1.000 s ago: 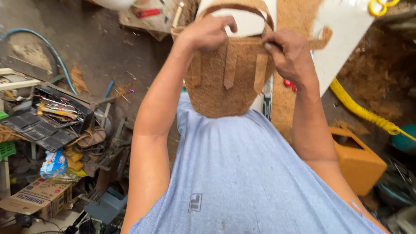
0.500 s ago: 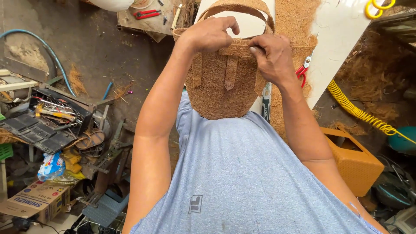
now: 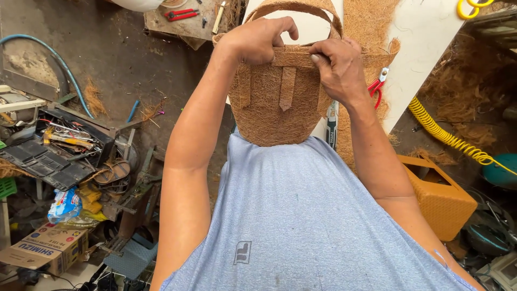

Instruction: The person assembles a cocofiber tote bag by hand, using red-handled scissors to trim excess material and a rubber mallet to secure straps. The person adjusts the bag's handles and front flap, then trims and folds a small strip of cocofiber to attach as a decorative element.

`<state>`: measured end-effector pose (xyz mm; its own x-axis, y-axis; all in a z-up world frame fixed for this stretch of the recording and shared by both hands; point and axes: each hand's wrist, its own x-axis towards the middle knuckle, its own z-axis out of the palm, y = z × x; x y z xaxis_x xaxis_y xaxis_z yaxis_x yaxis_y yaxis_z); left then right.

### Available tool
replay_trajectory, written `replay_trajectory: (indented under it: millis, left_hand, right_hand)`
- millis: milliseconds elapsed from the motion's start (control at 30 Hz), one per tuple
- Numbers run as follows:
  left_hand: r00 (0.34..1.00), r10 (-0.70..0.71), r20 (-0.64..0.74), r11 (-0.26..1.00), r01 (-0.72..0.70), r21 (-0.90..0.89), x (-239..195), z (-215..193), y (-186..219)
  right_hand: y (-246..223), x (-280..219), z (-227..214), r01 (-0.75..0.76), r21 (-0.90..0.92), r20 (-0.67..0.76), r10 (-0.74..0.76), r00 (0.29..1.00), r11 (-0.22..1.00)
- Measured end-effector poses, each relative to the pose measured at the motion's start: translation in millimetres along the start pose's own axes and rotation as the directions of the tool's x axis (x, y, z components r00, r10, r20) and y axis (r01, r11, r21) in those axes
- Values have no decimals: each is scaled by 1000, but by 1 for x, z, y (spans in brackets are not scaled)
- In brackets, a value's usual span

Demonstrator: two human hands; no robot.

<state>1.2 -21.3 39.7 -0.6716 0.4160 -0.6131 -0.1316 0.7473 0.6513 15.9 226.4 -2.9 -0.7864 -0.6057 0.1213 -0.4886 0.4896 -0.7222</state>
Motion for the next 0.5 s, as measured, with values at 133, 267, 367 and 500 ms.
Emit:
replay_trajectory:
  millis: [133,267,367,500]
  left_hand:
    - [998,43,-42,999,-42,29,5,6,-6]
    - [996,50,-71,998,-47,46,0,8,3]
    - [995,45,-87,998,-41,51,-7,5,13]
    - [984,120,-129,986,-103,130,-16,6,20]
  right_hand:
    - [-3,0,-3,-15,24,11,14,1000,1000]
    - [-7,-4,-9,-15,29,2,15,1000,999]
    - [-9,-7,-13,-18,4,-10,18,1000,1000]
    - [-8,-9,-16,34,-41,-72,-37,997,999]
